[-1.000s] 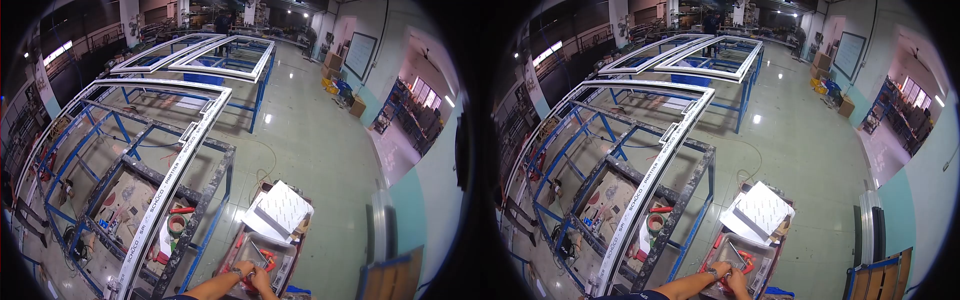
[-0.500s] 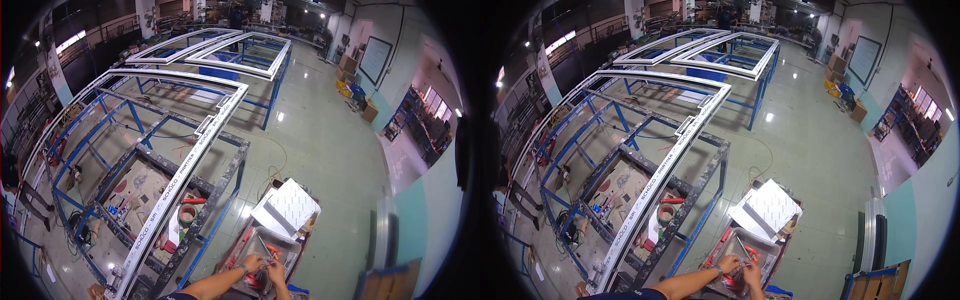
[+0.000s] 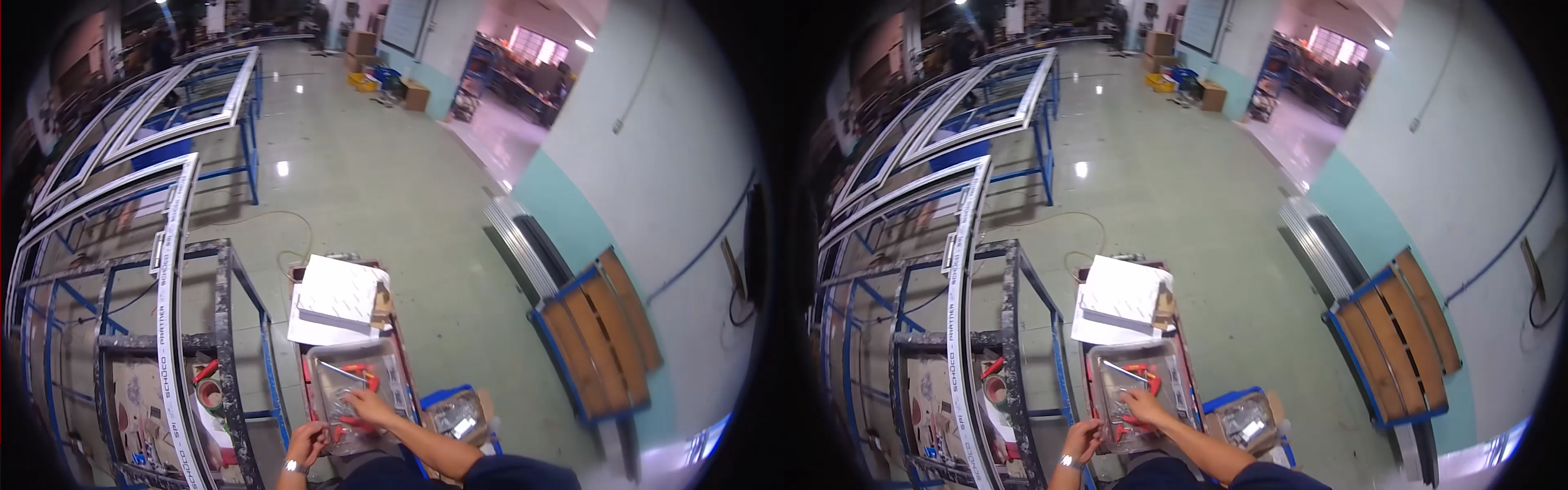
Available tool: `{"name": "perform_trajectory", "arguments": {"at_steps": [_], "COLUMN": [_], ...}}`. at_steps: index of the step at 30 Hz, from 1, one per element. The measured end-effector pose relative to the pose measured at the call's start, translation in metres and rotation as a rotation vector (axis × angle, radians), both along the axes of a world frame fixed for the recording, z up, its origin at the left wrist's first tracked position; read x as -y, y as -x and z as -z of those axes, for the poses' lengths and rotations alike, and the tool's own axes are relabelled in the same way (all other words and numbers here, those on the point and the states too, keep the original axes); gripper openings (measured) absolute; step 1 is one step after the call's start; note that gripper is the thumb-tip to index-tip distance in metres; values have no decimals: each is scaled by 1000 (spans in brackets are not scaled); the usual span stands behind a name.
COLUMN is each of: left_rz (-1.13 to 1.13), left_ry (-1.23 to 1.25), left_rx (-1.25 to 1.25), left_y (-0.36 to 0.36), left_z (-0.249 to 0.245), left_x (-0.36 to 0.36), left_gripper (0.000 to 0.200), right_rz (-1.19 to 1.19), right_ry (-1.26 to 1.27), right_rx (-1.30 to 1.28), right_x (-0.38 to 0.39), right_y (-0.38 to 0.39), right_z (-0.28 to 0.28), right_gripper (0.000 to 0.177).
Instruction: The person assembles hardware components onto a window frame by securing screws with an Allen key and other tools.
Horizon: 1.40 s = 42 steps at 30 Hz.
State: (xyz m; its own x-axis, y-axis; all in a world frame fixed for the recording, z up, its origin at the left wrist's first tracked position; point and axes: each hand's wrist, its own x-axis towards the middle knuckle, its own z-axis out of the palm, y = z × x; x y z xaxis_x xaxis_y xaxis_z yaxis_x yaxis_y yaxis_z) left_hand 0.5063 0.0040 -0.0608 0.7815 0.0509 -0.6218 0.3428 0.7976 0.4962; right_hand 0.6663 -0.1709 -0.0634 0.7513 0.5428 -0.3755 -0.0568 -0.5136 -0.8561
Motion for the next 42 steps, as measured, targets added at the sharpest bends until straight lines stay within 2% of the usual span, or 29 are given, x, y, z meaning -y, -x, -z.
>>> {"name": "perform_trajectory", "arguments": {"at_steps": [1, 3, 6, 9, 11, 13, 15, 17, 19, 21, 23, 25, 26, 27, 34, 38, 41, 42], "left_rz": [-24, -70, -196, -443, -567, -689, -770, -913, -1131, -1299, -1338, -1424, -1476, -1513, -1760, -1976, -2126, -2137], "left_ry": [-12, -7, 14, -73, -75, -98, -120, -53, -165, -178, -183, -167, -165, -163, -79, -16, -85, -153], "left_rx": [0, 36, -35, -149, -65, -78, 39, 109, 88, 2, 119, 231, 203, 188, 250, 117, 39, 4], "left_y": [18, 61, 122, 165, 198, 229, 268, 308, 344, 348, 374, 401, 412, 421, 468, 479, 489, 494], "left_z": [-16, -35, -68, -101, -110, -127, -127, -121, -103, -150, -160, -161, -165, -166, -143, -140, -138, -134], "left_x": [-6, -14, -24, -20, -22, -25, -32, -41, -38, -36, -38, -34, -33, -31, -15, -12, -12, -11], "left_gripper": [17, 18, 36, 30, 26, 25, 24, 26, 16, 13, 26, 16, 12, 10, 13, 14, 15, 15], "right_rz": [-60, -169, -300, -548, -624, -665, -714, -714, -730, -801, -805, -882, -908, -921, -1186, -1561, -1597, -1570], "right_ry": [-94, -297, -397, -410, -491, -560, -604, -636, -586, -556, -478, -500, -541, -592, -523, -666, -614, -501], "right_rx": [-78, 394, 435, 0, -219, -384, -498, -646, -732, -649, -692, -714, -726, -728, -674, -310, -443, -512], "right_x": [-10, -33, -73, -115, -142, -166, -188, -203, -217, -226, -236, -246, -252, -256, -283, -302, -318, -323], "right_y": [2, 14, 40, 68, 96, 129, 165, 201, 234, 260, 287, 310, 325, 340, 417, 444, 477, 486], "right_z": [-18, -29, -64, -142, -164, -169, -169, -168, -171, -174, -182, -180, -179, -179, -180, -183, -181, -184], "right_gripper": [32, 33, 32, 33, 33, 33, 33, 32, 29, 27, 26, 27, 26, 25, 24, 21, 20, 20]}}
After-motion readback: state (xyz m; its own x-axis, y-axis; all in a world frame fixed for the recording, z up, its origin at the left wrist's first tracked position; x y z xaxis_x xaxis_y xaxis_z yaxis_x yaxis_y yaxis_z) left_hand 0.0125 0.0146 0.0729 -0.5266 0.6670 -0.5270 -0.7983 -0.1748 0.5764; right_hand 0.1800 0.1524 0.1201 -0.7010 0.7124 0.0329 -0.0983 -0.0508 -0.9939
